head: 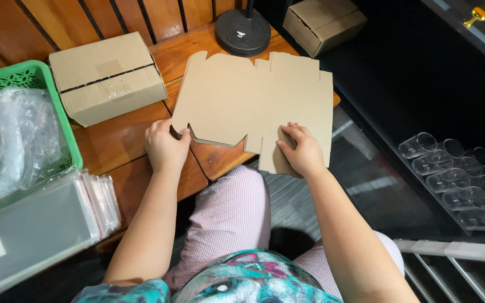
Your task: The person picks up cardboard sheets one at a time and unfolds them before placing them on a shelf.
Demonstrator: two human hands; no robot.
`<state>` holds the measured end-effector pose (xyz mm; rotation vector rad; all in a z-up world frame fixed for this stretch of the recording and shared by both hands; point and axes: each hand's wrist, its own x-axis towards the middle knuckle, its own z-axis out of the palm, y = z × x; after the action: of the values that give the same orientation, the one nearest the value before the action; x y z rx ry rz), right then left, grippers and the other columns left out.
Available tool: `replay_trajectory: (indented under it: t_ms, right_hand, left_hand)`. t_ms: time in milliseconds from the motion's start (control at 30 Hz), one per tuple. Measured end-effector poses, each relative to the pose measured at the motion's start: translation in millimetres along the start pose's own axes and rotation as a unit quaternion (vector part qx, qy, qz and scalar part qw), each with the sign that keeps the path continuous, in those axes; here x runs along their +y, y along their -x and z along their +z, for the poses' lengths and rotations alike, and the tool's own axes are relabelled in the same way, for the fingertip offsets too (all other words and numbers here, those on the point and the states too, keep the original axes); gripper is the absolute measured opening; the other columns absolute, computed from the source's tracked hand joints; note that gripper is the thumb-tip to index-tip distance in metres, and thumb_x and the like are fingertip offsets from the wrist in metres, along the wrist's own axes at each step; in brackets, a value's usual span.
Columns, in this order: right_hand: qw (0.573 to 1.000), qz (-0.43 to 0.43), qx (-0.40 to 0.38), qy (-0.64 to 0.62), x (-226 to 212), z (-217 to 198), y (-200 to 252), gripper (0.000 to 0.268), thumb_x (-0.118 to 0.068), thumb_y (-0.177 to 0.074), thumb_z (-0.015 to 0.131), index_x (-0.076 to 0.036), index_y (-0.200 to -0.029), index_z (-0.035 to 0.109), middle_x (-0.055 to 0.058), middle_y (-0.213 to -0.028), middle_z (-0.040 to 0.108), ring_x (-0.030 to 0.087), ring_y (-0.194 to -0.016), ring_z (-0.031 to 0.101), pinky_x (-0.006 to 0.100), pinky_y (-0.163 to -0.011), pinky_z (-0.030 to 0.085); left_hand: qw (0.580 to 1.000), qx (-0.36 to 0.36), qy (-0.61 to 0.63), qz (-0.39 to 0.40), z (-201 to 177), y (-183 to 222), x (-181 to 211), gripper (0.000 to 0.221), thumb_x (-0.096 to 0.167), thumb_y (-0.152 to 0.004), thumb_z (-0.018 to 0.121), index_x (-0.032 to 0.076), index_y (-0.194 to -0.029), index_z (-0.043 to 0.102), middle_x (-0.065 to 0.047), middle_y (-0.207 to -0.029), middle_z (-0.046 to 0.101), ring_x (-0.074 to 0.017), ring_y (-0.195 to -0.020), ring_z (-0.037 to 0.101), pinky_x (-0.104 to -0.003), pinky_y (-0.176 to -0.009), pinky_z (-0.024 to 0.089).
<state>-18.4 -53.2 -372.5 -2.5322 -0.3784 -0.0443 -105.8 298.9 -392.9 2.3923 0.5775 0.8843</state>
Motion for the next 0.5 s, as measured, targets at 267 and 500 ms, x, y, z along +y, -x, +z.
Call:
replay_trajectory:
  t_ms: [267,500]
  right_hand:
    - [1.0,-0.001,-0.003,0.006,-0.3,0.0,0.6,0.046,-0.036,-0.089,0.077,-0.029,-0.134,0.069,0.0,-0.146,0.06,0.025,-0.141,0.053,0.045,-0.117,0.045]
    - [1.0,0.004,0.001,0.004,-5.4,-1.8,2.9,0.045,-0.036,-0.089,0.078,-0.027,-0.132,0.07,0.001,-0.145,0.061,0.025,-0.14,0.054,0.045,-0.117,0.046]
  left_hand:
    - [0.93,-0.048,0.321,-0.174,-0.5,-7.2,32.3,0.052,-0.001,-0.086,0.074,-0.003,-0.132,0.051,-0.025,-0.12,0.066,-0.0338,-0.115,0.066,-0.038,-0.096,0.057]
    - [0.829,-0.043,0.457,-0.319,28.4,-6.9,55.0,0.054,0.007,-0.093,0.074,-0.006,-0.14,0.05,-0.016,-0.116,0.066,-0.0177,-0.103,0.067,-0.037,-0.081,0.067]
